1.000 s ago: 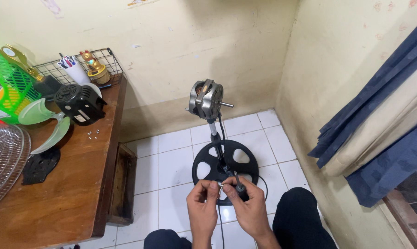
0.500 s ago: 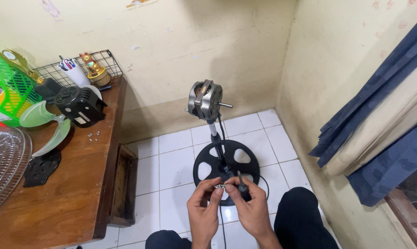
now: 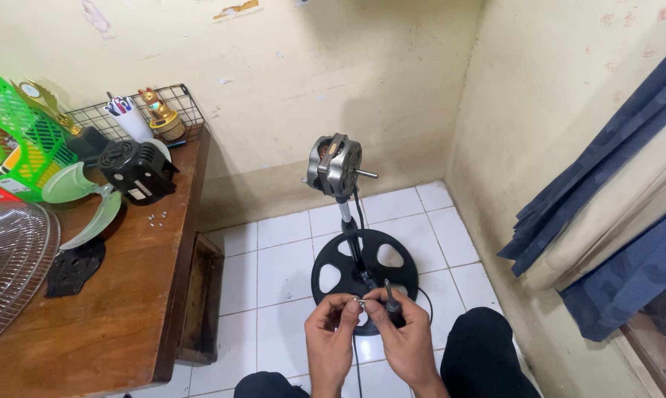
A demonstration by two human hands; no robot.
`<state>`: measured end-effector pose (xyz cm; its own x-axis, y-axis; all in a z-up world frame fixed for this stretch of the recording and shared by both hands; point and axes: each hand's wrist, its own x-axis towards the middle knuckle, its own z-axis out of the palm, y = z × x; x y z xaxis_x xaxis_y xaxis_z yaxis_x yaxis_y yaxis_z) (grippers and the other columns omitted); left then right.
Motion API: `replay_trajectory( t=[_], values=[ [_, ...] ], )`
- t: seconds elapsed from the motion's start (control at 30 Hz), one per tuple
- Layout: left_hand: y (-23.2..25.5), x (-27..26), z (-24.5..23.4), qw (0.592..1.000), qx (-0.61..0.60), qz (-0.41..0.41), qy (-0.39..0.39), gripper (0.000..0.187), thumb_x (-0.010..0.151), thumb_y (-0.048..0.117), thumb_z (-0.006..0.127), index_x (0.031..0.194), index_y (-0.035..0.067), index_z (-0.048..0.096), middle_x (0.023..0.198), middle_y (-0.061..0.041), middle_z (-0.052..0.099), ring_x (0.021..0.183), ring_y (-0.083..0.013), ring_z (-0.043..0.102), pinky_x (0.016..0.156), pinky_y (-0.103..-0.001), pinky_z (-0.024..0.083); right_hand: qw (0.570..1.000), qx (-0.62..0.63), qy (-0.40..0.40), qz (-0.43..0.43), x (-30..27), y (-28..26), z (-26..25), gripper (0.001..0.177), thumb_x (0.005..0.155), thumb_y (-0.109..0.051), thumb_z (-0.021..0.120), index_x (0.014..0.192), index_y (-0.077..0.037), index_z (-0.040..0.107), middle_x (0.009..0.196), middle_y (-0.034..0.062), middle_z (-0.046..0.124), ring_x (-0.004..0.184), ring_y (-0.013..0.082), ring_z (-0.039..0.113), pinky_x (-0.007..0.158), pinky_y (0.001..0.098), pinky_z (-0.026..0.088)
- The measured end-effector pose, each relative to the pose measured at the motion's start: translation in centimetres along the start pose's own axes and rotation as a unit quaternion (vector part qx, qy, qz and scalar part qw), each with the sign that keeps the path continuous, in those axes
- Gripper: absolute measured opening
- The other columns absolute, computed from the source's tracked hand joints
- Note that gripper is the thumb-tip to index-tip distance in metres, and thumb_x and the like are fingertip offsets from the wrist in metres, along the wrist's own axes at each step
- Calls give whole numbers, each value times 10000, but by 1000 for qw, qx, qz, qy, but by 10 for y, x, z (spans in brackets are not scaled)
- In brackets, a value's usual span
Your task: The person uses a screwdriver to tighten screws on a fan motor mounted on a stand. They repeatedly pick up screws from a nearby table and secure them into the motor housing.
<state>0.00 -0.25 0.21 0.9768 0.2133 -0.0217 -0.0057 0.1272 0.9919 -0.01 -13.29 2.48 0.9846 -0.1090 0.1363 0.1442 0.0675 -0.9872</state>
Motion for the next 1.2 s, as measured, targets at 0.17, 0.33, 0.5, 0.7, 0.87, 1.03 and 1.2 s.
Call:
replay_trajectory(
  t=[0.17,0.33,0.5,0.7,0.87,1.03,1.2],
  values=[
    [5,0,1,1000,1,1,-4,224,899,190,754,1007,-7,763,833,-40,732,788,-98,652,722,-243,529,1000,20,-2,12,1,2,1,208,926,-190,714,987,5,751,819,15,711,764,80,633,698,237,518],
    [5,-1,-1,1000,-23,11,-9,253,889,169,762,1075,-3,760,876,-39,722,816,-100,637,742,-246,522,1000,7,2,9,1,2,3,201,930,-184,724,985,7,760,803,20,689,745,83,599,677,240,495],
    [7,-1,-4,998,-41,42,13,257,881,175,753,1065,-3,726,865,-26,709,796,-100,632,729,-248,524,1000,0,2,-16,2,-1,4,200,925,-181,725,975,12,748,821,16,686,760,81,602,688,238,493],
    [9,0,-6,999,-7,24,26,255,947,231,699,888,-16,712,735,-45,669,696,-104,593,648,-251,488,1000,-8,-15,-4,-1,-6,8,216,931,-201,720,975,8,754,764,12,685,724,80,576,660,242,479],
    [6,2,-6,999,-33,10,28,259,972,210,661,877,-28,703,732,-62,668,678,-116,577,640,-257,480,999,-22,-20,12,-2,-10,7,215,934,-206,719,948,5,756,724,9,655,666,77,524,594,252,430],
    [2,5,-5,995,-89,0,53,259,983,213,636,924,-35,684,772,-83,681,690,-136,612,658,-272,513,999,-39,-12,21,0,-12,6,209,926,-206,722,941,-1,760,707,13,635,643,86,501,575,258,406],
    [4,1,-7,999,-41,4,26,267,918,224,696,1022,-20,734,832,-76,736,733,-124,643,684,-267,534,999,-28,-12,-34,1,-16,3,208,932,-200,719,949,5,744,770,10,640,704,82,534,624,249,443]
  ],
)
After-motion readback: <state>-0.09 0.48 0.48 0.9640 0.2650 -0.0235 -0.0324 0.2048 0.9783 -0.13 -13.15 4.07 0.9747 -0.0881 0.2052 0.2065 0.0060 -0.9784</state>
